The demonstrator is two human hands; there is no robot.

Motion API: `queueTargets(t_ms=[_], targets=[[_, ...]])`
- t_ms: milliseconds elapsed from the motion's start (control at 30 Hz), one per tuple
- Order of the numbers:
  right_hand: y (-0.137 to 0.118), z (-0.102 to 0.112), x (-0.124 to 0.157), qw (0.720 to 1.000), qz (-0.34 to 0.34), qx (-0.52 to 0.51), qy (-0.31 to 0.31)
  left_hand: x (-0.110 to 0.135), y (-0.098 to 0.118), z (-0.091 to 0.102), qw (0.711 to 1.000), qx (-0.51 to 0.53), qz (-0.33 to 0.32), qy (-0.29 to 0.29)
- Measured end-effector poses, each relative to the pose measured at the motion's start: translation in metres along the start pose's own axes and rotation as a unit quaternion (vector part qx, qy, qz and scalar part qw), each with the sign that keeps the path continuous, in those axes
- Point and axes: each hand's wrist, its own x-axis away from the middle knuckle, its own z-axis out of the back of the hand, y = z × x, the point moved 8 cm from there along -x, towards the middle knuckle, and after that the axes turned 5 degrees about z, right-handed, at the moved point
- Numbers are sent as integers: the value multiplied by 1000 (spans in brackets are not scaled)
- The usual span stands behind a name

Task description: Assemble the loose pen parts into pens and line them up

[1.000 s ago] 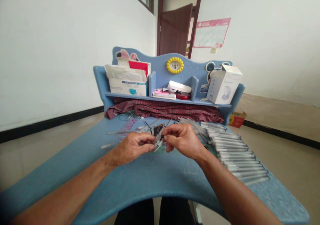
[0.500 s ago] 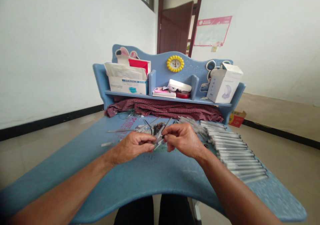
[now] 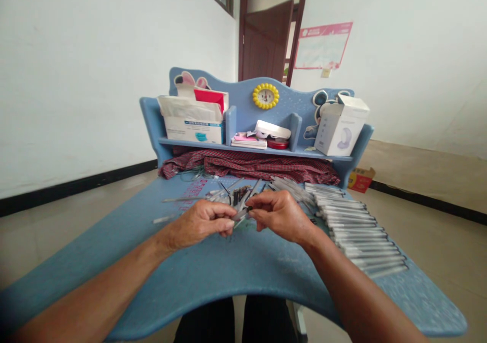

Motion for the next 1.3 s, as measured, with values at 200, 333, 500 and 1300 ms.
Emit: queueTargets(t_ms=[200,333,500,1300], targets=[[-7,-1,-1,993,49,97,-47,0,2,0,1000,-27,-7,0],[-8,-5,0,979,64,169,-90,0,6,-1,995,-97,-19,-4],[5,-11,1,978,20,155,-138,-1,7,-4,979,-194,-51,-17],[22,-8,7,992,-23,78,-98,-3,5,-5,977,-213,-29,-8]])
